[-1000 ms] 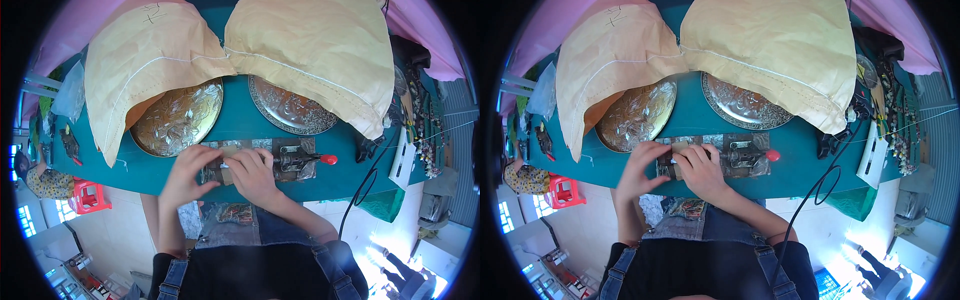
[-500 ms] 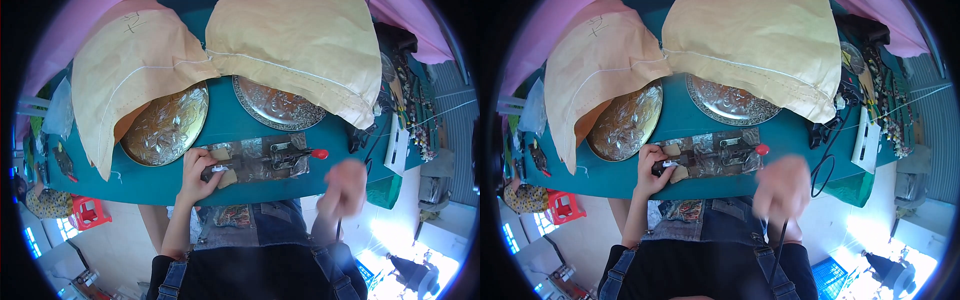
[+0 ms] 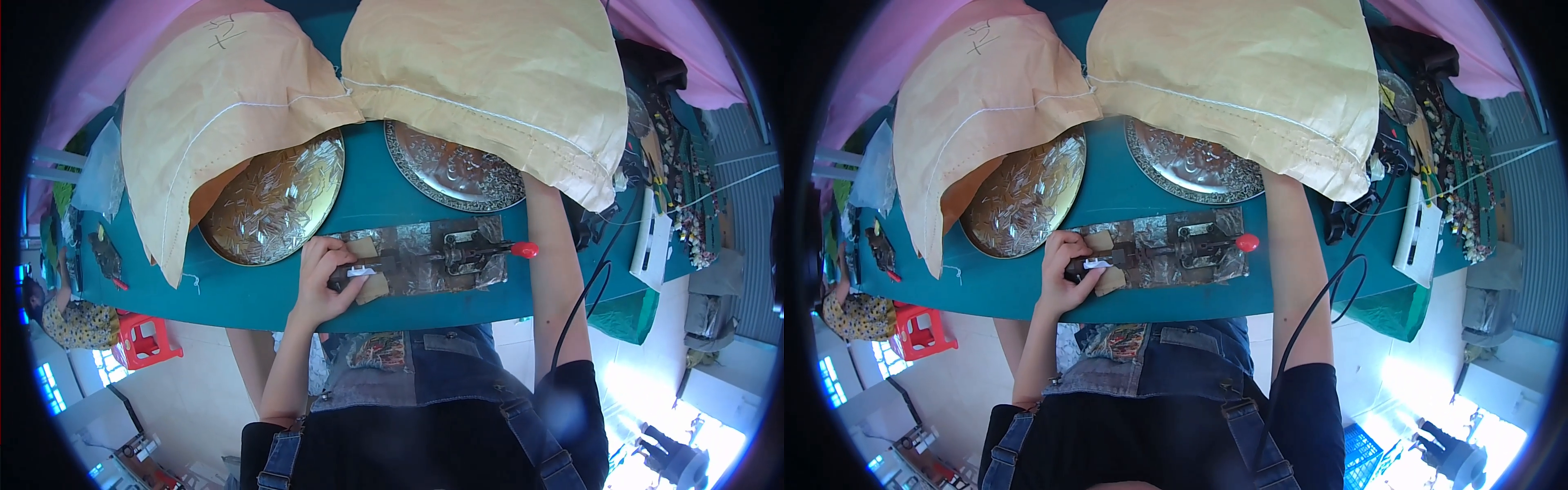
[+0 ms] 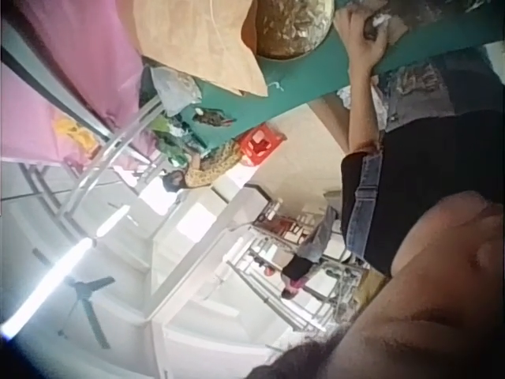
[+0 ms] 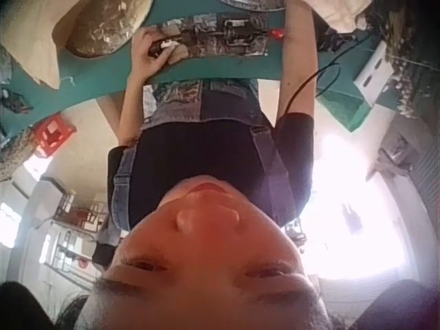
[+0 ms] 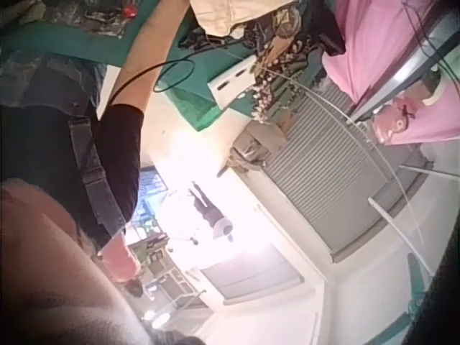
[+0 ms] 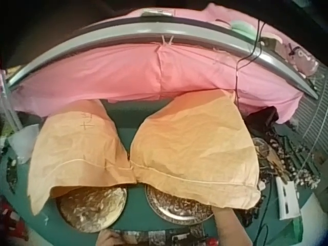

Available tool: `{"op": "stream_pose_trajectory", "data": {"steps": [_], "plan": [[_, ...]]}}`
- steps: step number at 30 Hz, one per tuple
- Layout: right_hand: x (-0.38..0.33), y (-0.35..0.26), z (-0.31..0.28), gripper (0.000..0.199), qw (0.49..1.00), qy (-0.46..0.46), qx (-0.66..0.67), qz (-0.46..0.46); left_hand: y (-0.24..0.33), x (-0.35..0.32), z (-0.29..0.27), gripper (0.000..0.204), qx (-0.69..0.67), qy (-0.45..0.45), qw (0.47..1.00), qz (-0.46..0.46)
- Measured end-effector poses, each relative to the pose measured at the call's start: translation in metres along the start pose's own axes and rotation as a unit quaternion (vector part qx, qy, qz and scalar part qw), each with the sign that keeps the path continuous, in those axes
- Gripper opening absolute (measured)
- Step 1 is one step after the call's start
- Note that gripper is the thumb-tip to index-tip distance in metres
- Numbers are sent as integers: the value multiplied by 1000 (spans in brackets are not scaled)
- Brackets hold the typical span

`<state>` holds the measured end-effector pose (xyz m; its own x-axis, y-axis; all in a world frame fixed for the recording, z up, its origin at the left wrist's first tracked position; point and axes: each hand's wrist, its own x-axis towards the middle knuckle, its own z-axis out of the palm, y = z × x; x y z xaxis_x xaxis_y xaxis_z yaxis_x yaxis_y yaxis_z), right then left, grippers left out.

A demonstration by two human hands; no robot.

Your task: The person assembles components by placing a white plastic part into a jig, inserting small metal pins from a tray, and pressing them together with a lever. They repeat this process, occasionally using a pen to mark parts and placing the finished pieces into a box.

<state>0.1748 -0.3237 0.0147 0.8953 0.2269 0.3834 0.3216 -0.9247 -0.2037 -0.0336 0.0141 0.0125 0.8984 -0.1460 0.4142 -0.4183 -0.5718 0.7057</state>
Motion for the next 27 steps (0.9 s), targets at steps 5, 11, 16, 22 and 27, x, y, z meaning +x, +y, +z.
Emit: {"op": "stream_pose_trajectory", "data": {"steps": [5,11,16,22,27], "plan": [[18,-8,11,38,999,-11,46,-6,3,1,0,34,-5,5,1000,-8],[25,-7,17,39,996,-29,86,1,3,1,-2,31,-7,-5,1000,-10],[22,-3,17,40,993,-42,113,18,1,1,-2,31,-10,1,1000,-8],[12,-2,15,41,987,-54,150,37,4,3,-1,31,-3,4,1000,-5],[1,1,8,42,981,-62,175,60,2,1,-1,32,-3,5,1000,-1]]}}
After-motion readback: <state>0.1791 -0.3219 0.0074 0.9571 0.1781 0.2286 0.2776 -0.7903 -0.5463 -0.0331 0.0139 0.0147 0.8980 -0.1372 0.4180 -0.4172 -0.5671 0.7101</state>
